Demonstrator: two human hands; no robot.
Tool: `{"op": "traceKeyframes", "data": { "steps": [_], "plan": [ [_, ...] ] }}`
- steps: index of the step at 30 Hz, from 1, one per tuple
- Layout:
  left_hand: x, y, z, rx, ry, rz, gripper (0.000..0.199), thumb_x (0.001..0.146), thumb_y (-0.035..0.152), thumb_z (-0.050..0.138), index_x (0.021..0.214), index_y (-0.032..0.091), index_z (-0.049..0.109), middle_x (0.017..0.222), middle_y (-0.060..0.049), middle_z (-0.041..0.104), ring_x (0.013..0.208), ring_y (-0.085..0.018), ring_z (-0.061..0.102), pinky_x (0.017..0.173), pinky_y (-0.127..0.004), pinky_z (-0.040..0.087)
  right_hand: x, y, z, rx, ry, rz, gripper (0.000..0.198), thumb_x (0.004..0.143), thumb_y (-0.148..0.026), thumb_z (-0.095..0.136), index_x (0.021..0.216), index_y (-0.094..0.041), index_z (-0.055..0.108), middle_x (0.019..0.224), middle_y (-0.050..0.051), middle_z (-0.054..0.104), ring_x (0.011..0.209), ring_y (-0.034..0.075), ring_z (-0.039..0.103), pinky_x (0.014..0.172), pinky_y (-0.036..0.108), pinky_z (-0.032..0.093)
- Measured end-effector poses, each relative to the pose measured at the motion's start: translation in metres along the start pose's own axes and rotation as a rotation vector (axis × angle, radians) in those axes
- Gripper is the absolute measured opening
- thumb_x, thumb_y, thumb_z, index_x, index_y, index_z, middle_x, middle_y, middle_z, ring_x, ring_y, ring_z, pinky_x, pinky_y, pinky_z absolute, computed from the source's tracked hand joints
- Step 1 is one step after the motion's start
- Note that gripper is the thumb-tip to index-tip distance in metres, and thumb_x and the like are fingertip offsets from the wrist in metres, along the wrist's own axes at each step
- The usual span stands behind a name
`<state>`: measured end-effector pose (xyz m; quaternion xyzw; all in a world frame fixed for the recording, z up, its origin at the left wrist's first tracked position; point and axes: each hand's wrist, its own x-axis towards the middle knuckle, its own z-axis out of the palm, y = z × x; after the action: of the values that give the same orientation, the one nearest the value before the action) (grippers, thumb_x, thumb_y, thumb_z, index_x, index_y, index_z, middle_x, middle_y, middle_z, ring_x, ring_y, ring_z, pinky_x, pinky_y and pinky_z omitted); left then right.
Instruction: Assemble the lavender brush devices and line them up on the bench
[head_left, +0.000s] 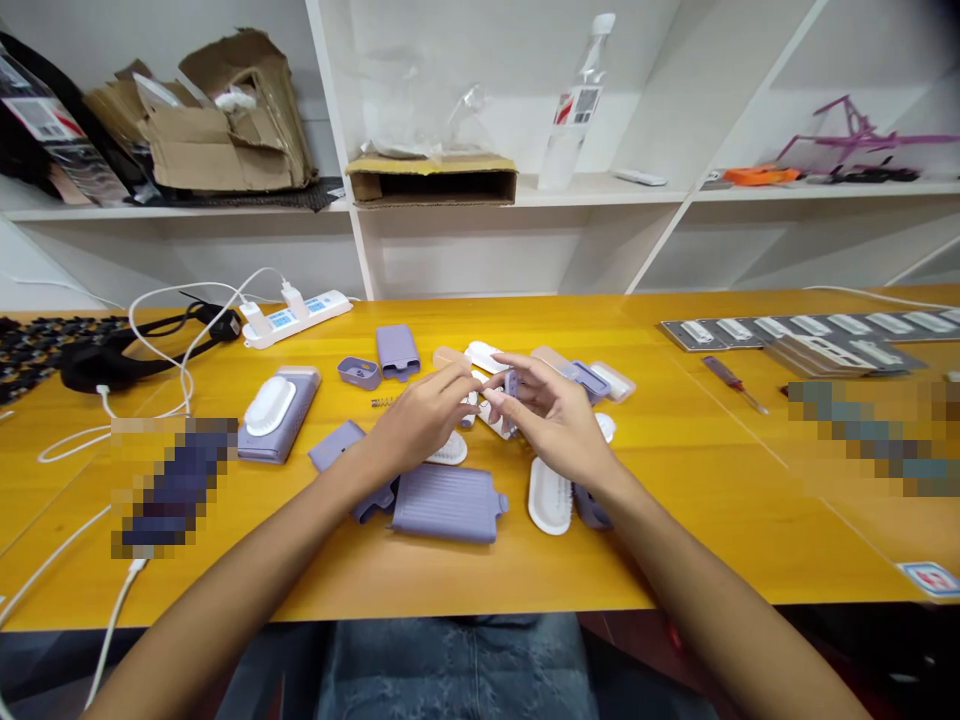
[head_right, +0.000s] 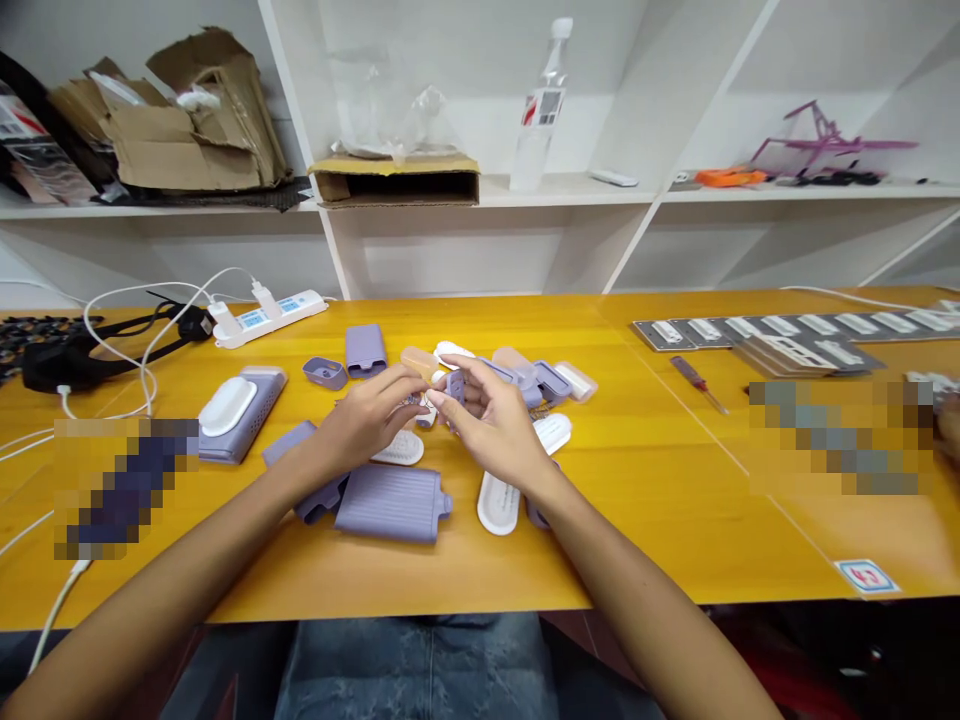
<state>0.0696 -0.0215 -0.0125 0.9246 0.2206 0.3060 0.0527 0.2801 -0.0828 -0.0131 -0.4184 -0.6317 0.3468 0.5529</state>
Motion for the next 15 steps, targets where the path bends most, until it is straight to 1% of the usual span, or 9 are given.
{"op": "traceKeyframes", "data": {
  "steps": [2, 4, 5, 6, 8, 10, 12, 13, 15],
  "plan": [
    [-0.003, 0.000, 0.000, 0.013, -0.003, -0.021, 0.028, 0.108, 0.019, 0.060, 0.137, 0.020, 0.058, 0.132, -0.014, 0.072, 0.126, -0.030, 0.071, 0.103, -0.043, 0.060, 0.002, 0.002, -0.003, 0.018, 0.040, 0.041, 0.038, 0.096, -0.040, 0.079, 0.128, -0.023, 0.070, 0.101, 0.006, 0.077, 0.071, 0.018, 0.072, 0.060, 0.033, 0.062],
    [-0.007, -0.004, -0.003, 0.050, 0.013, -0.051, 0.040, 0.106, 0.021, 0.064, 0.145, 0.019, 0.053, 0.140, -0.017, 0.069, 0.133, -0.033, 0.067, 0.109, -0.048, 0.058, 0.005, 0.003, -0.007, 0.006, 0.105, 0.059, 0.032, 0.093, -0.037, 0.080, 0.121, -0.023, 0.072, 0.094, 0.004, 0.075, 0.066, 0.017, 0.069, 0.056, 0.031, 0.059],
    [-0.010, -0.008, -0.006, 0.074, 0.021, -0.071, 0.042, 0.105, 0.022, 0.066, 0.145, 0.017, 0.053, 0.142, -0.018, 0.068, 0.135, -0.034, 0.066, 0.111, -0.049, 0.057, 0.007, 0.004, -0.009, -0.008, 0.138, 0.062, 0.030, 0.092, -0.036, 0.080, 0.118, -0.023, 0.072, 0.091, 0.003, 0.074, 0.064, 0.016, 0.068, 0.054, 0.031, 0.058],
    [-0.013, -0.012, -0.009, 0.095, 0.016, -0.098, 0.039, 0.106, 0.023, 0.065, 0.142, 0.016, 0.055, 0.140, -0.019, 0.069, 0.133, -0.034, 0.066, 0.110, -0.050, 0.057, 0.009, 0.004, -0.012, -0.020, 0.167, 0.062, 0.028, 0.092, -0.035, 0.079, 0.115, -0.023, 0.072, 0.089, 0.002, 0.073, 0.062, 0.016, 0.067, 0.053, 0.030, 0.057],
    [-0.020, -0.022, -0.014, 0.113, -0.015, -0.142, 0.024, 0.106, 0.023, 0.063, 0.129, 0.017, 0.063, 0.131, -0.016, 0.071, 0.126, -0.032, 0.068, 0.108, -0.050, 0.057, 0.012, 0.005, -0.017, -0.036, 0.218, 0.054, 0.025, 0.091, -0.034, 0.078, 0.112, -0.022, 0.071, 0.086, 0.001, 0.072, 0.057, 0.014, 0.063, 0.051, 0.029, 0.054],
    [-0.025, -0.033, -0.016, 0.109, -0.078, -0.157, 0.014, 0.105, 0.021, 0.062, 0.118, 0.018, 0.067, 0.125, -0.014, 0.072, 0.122, -0.032, 0.068, 0.107, -0.050, 0.057, 0.014, 0.007, -0.021, -0.053, 0.262, 0.034, 0.023, 0.091, -0.033, 0.076, 0.110, -0.022, 0.070, 0.086, 0.001, 0.071, 0.056, 0.013, 0.060, 0.050, 0.029, 0.051],
    [-0.028, -0.041, -0.015, 0.066, -0.144, -0.180, 0.011, 0.105, 0.018, 0.059, 0.111, 0.017, 0.069, 0.118, -0.013, 0.072, 0.115, -0.030, 0.069, 0.103, -0.049, 0.058, 0.016, 0.010, -0.026, -0.081, 0.300, 0.011, 0.022, 0.091, -0.033, 0.074, 0.109, -0.022, 0.070, 0.086, 0.001, 0.070, 0.057, 0.013, 0.058, 0.050, 0.028, 0.049],
    [-0.029, -0.042, -0.014, 0.057, -0.157, -0.180, 0.012, 0.104, 0.017, 0.059, 0.110, 0.017, 0.069, 0.116, -0.013, 0.073, 0.113, -0.030, 0.069, 0.101, -0.049, 0.058, 0.017, 0.012, -0.028, -0.106, 0.319, -0.001, 0.022, 0.091, -0.033, 0.073, 0.110, -0.022, 0.070, 0.086, 0.001, 0.070, 0.058, 0.013, 0.057, 0.051, 0.028, 0.048],
    [-0.028, -0.041, -0.013, 0.041, -0.166, -0.172, 0.011, 0.104, 0.020, 0.062, 0.109, 0.018, 0.071, 0.116, -0.013, 0.073, 0.114, -0.030, 0.068, 0.101, -0.047, 0.057, 0.018, 0.016, -0.032, -0.193, 0.307, -0.039, 0.023, 0.094, -0.035, 0.069, 0.113, -0.022, 0.069, 0.089, 0.002, 0.070, 0.060, 0.014, 0.057, 0.053, 0.028, 0.047]
  ]
}}
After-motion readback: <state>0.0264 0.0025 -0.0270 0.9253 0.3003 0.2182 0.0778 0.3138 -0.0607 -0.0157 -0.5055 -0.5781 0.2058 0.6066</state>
